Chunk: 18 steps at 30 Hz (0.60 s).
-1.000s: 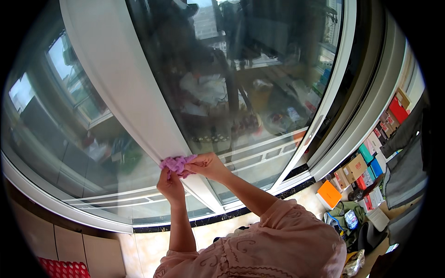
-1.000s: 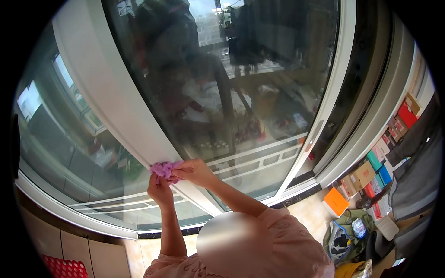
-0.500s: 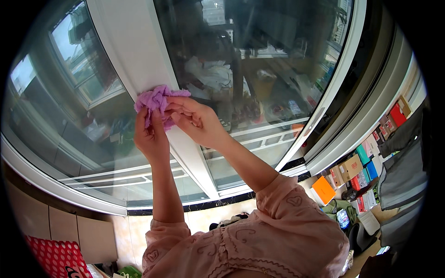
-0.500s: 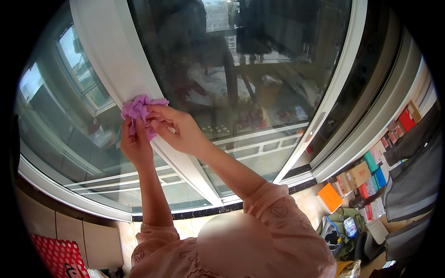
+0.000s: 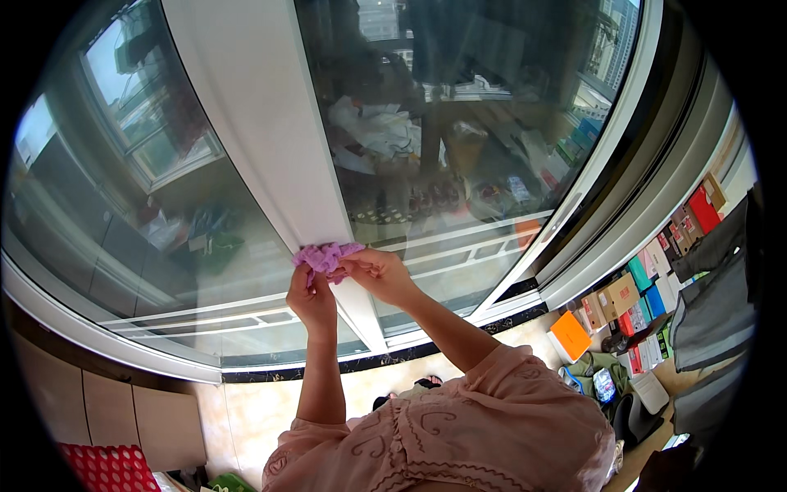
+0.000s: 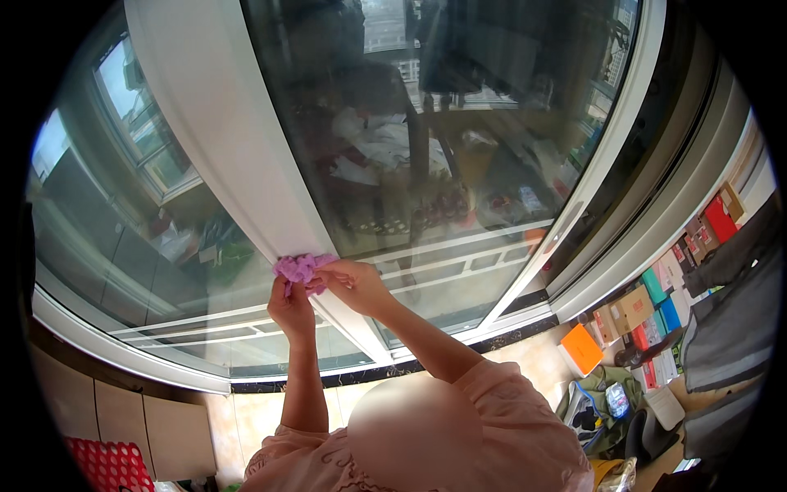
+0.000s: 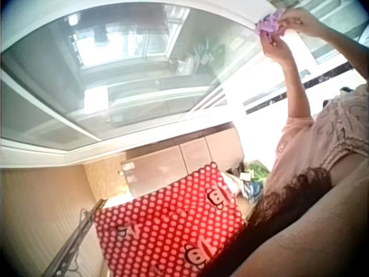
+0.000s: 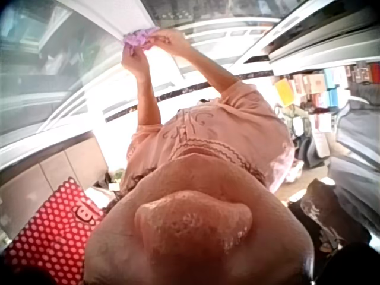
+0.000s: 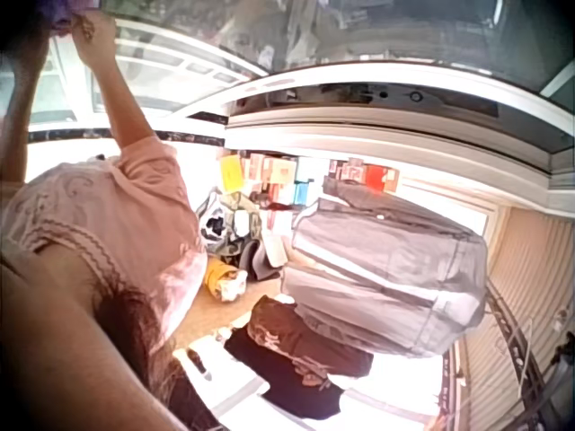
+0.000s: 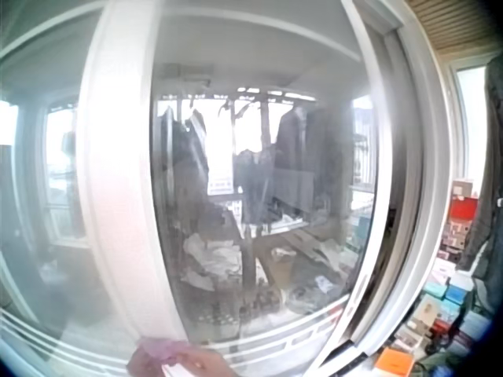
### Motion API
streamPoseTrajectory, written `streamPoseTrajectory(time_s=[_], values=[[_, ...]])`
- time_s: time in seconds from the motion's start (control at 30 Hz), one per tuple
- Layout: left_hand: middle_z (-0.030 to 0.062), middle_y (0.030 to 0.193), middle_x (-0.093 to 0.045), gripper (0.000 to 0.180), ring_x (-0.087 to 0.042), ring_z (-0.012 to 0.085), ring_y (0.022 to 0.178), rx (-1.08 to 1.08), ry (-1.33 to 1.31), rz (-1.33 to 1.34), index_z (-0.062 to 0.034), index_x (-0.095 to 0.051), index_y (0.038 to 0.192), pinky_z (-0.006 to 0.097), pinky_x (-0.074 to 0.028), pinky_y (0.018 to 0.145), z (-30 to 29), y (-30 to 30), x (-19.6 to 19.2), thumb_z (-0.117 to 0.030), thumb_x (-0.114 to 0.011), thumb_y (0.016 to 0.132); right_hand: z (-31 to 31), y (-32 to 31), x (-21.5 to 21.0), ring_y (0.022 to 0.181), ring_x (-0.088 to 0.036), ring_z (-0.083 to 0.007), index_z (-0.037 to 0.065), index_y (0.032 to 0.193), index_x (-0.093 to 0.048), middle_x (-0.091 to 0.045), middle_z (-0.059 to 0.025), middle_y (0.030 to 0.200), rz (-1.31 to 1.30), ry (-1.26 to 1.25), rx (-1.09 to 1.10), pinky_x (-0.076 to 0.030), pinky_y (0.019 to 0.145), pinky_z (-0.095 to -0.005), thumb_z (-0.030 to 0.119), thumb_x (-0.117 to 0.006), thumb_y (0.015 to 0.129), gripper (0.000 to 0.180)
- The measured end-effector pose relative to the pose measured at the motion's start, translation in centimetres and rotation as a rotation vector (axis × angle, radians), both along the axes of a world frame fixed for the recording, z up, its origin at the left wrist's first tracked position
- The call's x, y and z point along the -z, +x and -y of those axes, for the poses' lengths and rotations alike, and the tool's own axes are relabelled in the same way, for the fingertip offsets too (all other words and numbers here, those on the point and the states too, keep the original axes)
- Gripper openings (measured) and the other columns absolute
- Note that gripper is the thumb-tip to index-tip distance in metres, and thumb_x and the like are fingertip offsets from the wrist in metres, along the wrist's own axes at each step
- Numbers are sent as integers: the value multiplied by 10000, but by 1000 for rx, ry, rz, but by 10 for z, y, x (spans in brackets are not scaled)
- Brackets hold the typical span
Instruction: The person cleans a large glass window and the adjacent white window frame using a pink cloth. They wipe the glass surface in broad strokes and then clean the frame edges and the window sill area.
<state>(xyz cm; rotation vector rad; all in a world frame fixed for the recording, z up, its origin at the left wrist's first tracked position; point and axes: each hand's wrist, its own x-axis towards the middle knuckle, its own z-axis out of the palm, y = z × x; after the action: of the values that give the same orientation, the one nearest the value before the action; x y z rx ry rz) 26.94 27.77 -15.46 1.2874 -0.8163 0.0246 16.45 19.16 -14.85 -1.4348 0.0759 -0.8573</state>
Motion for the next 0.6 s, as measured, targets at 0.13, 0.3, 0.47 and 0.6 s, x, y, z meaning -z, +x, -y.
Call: streamPoseTrajectory(time_s=[0.13, 0.3, 0.47, 0.6], values=[[86, 797, -669, 95, -658, 125, 714, 27, 124, 19, 50, -610, 955, 249, -533, 619, -8, 1, 29, 22, -546, 891, -2, -2, 29, 890, -649, -168, -63, 1093, -586, -671, -116, 967, -134, -43, 53, -521, 798, -270, 2, -531, 918, 194], [133, 714, -625, 106, -637, 147, 643, -100, 102, 148, 19, -614, 941, 258, -483, 572, -15, -12, -7, 22, -556, 852, -16, -9, 9, 891, -625, -148, -49, 1139, -566, -655, -100, 959, -180, -168, 186, -496, 808, -270, 4, -530, 920, 228], [70, 817, -621, 149, -538, 93, 670, -113, -157, 256, 25, -601, 1003, 221, -448, 599, 2, -6, -102, -42, -590, 869, -13, 1, -101, 919, -594, -130, -43, 1201, -530, -606, -84, 1052, 193, -408, 262, -480, 821, -267, -21, -496, 925, 279], [47, 817, -614, 154, -529, 74, 688, -51, -232, 216, 24, -602, 1010, 211, -445, 575, 17, 0, -115, -64, -592, 885, 2, 6, -118, 924, -603, -138, -49, 1199, -522, -607, -78, 1039, 190, -343, 188, -489, 806, -265, -25, -491, 925, 277]])
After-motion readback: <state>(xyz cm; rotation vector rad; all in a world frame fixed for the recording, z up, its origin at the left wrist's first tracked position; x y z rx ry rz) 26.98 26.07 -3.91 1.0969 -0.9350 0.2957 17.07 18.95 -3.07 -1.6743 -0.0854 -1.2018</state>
